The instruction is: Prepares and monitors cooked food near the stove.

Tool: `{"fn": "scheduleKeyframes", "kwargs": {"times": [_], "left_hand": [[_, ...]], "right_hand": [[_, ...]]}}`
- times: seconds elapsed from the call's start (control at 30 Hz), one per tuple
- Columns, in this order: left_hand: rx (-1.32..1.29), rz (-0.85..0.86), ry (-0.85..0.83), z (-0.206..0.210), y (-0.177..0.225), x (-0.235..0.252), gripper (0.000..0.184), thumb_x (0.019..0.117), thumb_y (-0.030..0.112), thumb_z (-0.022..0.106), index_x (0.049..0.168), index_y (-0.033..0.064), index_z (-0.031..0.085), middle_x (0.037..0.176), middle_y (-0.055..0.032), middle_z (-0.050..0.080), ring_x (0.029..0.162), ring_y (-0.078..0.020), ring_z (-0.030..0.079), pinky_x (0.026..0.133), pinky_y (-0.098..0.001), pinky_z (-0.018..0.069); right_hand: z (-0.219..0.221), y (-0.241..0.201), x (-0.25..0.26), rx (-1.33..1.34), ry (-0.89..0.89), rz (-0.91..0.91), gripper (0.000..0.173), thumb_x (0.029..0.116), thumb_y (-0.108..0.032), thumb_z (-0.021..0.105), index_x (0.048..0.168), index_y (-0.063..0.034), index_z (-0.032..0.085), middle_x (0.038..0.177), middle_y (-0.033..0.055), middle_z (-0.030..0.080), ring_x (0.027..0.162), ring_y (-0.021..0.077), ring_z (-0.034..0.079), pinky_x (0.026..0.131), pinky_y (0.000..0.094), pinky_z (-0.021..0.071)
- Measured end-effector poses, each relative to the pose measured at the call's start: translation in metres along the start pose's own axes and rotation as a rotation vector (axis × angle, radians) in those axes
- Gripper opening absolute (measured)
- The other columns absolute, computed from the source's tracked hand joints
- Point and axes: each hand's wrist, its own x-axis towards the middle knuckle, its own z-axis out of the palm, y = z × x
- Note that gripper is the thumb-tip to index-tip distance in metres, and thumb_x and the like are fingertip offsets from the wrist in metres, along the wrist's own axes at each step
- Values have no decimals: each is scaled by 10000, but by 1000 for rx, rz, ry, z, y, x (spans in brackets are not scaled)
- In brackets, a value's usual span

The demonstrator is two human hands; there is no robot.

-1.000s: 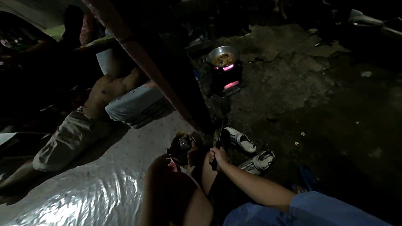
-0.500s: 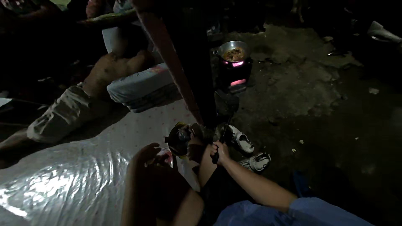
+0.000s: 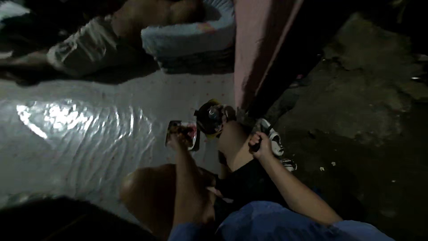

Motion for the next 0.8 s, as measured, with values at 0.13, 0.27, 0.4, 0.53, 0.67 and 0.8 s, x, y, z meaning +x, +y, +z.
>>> {"fn": "scheduleKeyframes", "kwargs": {"times": [0.13, 0.27, 0.4, 0.53, 0.67, 0.8], "left_hand": [[-104, -276, 88, 4, -99, 7, 551, 1128, 322, 319, 1513, -72, 317, 1408, -316, 454, 1121, -365, 526, 931, -490, 474], [-183, -426, 153, -1, -136, 34, 548, 1118, 297, 359, 1529, -62, 306, 1493, -297, 410, 1251, -381, 517, 1000, -479, 477], [-163, -400, 113, -4, -140, 83, 515, 1134, 242, 335, 1530, -84, 291, 1539, -309, 370, 1332, -371, 481, 1059, -462, 442], [-128, -459, 99, -5, -150, 120, 517, 1126, 240, 337, 1537, -68, 289, 1550, -301, 365, 1358, -388, 458, 1075, -505, 424], [-57, -414, 66, -5, -157, 162, 491, 1125, 210, 382, 1513, -85, 329, 1460, -313, 454, 1237, -360, 524, 1032, -472, 446], [-31, -413, 15, -8, -158, 181, 461, 1116, 210, 425, 1487, -59, 371, 1354, -276, 522, 1084, -288, 581, 934, -414, 490]], "right_hand": [[6, 3, 4, -60, -29, -1, 405, 1089, -169, 312, 703, -160, 435, 476, -72, 415, 371, 24, 431, 396, 151, 411], [11, 5, 1, -92, -23, -14, 411, 1086, -156, 289, 709, -145, 454, 480, -66, 428, 375, 17, 438, 400, 135, 409], [8, 4, -1, -76, -54, -9, 455, 1091, -165, 261, 693, -147, 481, 482, -72, 451, 384, 5, 455, 405, 124, 403], [10, 6, 0, -61, -27, -7, 458, 1082, -158, 263, 698, -132, 511, 502, -69, 484, 398, -9, 479, 409, 105, 415], [17, 9, 0, -116, 17, -39, 484, 1093, -176, 262, 700, -142, 543, 505, -82, 498, 397, -28, 479, 410, 89, 416], [24, 13, 2, -188, 53, -44, 514, 1102, -188, 245, 673, -149, 526, 492, -92, 466, 381, -34, 441, 395, 85, 388]]}}
